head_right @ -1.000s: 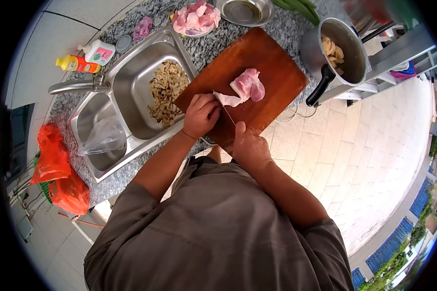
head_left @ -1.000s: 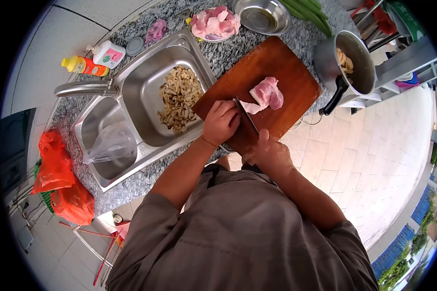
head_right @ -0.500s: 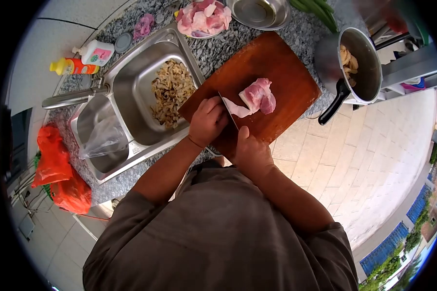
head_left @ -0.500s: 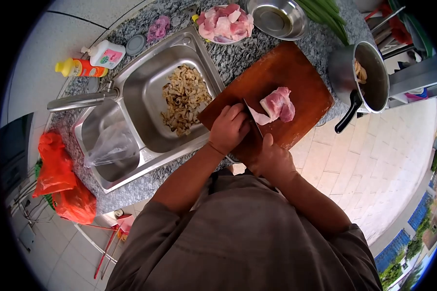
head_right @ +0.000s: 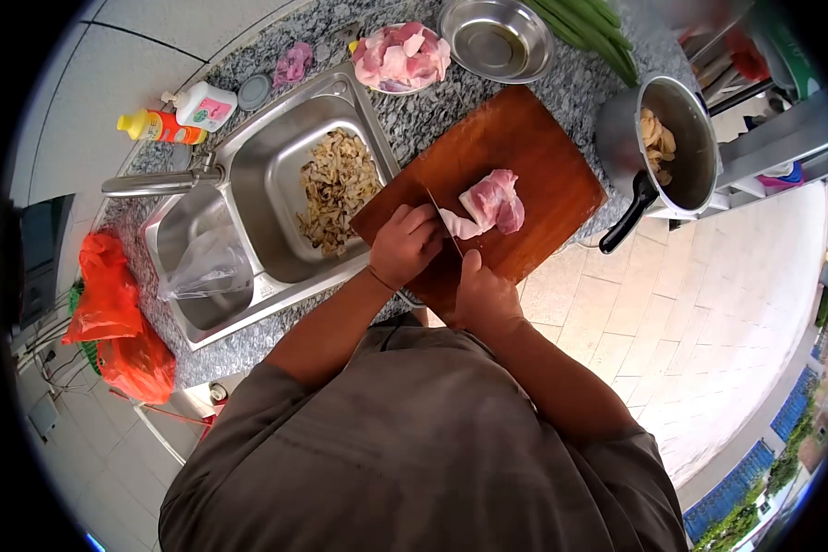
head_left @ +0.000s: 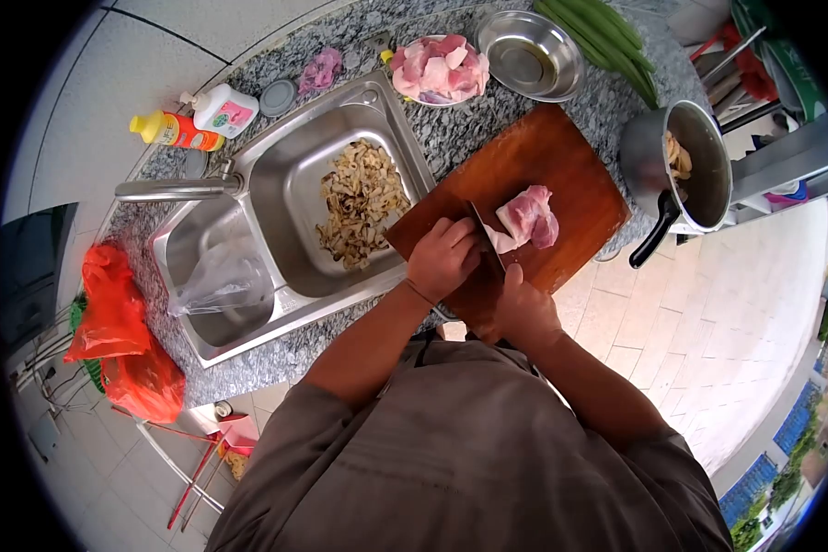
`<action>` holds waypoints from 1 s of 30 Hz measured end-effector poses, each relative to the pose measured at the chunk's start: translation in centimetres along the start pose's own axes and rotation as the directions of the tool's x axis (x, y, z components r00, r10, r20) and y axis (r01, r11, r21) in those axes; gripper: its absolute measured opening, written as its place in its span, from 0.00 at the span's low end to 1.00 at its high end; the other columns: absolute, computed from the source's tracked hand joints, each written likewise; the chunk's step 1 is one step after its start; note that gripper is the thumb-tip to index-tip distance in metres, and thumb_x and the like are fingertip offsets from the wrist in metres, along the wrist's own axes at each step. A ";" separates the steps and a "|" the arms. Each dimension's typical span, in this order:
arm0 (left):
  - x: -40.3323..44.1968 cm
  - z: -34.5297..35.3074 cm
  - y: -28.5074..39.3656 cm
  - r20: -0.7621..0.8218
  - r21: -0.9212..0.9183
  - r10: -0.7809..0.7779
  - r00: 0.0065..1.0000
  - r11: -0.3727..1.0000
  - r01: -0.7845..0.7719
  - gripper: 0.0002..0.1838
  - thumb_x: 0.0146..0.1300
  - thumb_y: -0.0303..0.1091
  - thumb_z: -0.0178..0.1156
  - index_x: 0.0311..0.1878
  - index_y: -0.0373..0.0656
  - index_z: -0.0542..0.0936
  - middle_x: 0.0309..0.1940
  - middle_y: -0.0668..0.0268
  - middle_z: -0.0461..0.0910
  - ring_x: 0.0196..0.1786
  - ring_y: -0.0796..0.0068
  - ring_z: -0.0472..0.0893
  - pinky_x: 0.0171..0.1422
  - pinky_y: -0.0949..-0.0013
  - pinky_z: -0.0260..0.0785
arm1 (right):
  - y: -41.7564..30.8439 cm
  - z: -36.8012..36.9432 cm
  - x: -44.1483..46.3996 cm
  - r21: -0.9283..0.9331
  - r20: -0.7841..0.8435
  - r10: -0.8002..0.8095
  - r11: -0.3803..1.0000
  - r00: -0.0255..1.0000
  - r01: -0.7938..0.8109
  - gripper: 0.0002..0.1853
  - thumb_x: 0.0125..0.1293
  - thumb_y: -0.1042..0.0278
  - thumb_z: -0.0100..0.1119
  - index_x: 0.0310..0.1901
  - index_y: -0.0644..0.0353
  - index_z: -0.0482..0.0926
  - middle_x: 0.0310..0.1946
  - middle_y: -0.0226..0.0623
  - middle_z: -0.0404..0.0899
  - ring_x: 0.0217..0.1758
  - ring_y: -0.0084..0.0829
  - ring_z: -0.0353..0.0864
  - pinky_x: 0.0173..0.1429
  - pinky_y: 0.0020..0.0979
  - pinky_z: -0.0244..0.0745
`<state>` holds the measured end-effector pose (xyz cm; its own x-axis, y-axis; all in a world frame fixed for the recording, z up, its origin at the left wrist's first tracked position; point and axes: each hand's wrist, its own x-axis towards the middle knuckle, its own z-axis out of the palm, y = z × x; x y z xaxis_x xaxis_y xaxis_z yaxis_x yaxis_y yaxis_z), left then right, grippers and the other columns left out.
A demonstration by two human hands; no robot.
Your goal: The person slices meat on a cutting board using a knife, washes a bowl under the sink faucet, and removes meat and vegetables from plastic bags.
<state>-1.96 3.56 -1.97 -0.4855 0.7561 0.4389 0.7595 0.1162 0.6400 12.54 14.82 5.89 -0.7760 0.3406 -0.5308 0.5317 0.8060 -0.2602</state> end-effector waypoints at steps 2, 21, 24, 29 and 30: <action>0.4 0.2 -0.2 -0.018 0.004 0.005 1.000 1.000 -0.005 0.14 0.48 0.24 0.70 0.41 0.41 0.84 0.50 0.65 0.81 0.42 0.58 0.79 0.46 0.60 0.77 | 0.9 1.2 -0.3 0.004 -0.032 0.016 1.000 0.999 -0.016 0.16 0.65 0.71 0.58 0.49 0.65 0.65 0.31 0.50 0.86 0.34 0.53 0.89 0.40 0.47 0.86; -2.3 -0.7 -0.3 -0.110 -0.383 -0.582 0.806 0.773 0.505 0.03 0.63 0.22 0.67 0.40 0.38 0.82 0.45 0.65 0.80 0.37 0.70 0.85 0.38 0.69 0.79 | 2.4 1.2 -1.9 0.046 -0.074 -0.024 0.999 0.997 0.028 0.15 0.66 0.71 0.56 0.50 0.64 0.65 0.28 0.55 0.85 0.32 0.56 0.88 0.38 0.51 0.85; -2.8 -2.5 1.1 0.168 -0.659 -0.822 0.544 0.317 0.682 0.04 0.72 0.26 0.63 0.45 0.37 0.84 0.43 0.67 0.85 0.36 0.75 0.85 0.40 0.68 0.83 | 3.0 1.8 -1.9 0.099 -0.147 -0.083 0.990 0.986 0.098 0.13 0.68 0.70 0.56 0.49 0.64 0.66 0.26 0.55 0.84 0.30 0.56 0.87 0.36 0.52 0.84; -0.6 -1.2 3.9 0.195 -0.809 -0.636 0.747 0.327 0.489 0.09 0.70 0.26 0.66 0.51 0.35 0.83 0.47 0.65 0.83 0.42 0.73 0.85 0.45 0.70 0.81 | 6.5 0.1 -2.8 0.413 -0.411 0.017 0.895 0.911 0.169 0.12 0.72 0.67 0.57 0.47 0.62 0.66 0.23 0.59 0.80 0.28 0.63 0.83 0.33 0.58 0.78; 0.1 -0.6 4.1 0.124 -0.634 -0.571 0.811 0.583 0.507 0.12 0.68 0.27 0.68 0.52 0.37 0.83 0.50 0.64 0.81 0.44 0.73 0.85 0.44 0.72 0.80 | 7.2 -0.3 -3.0 0.447 -0.450 0.066 0.880 0.890 0.161 0.12 0.72 0.67 0.57 0.47 0.62 0.66 0.23 0.60 0.80 0.28 0.65 0.82 0.33 0.59 0.77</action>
<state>0.81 3.70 1.06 -0.7744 0.6266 -0.0875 -0.0778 0.0430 0.9960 18.58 19.71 5.86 -0.8087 0.5744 -0.1267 0.4948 0.5480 -0.6745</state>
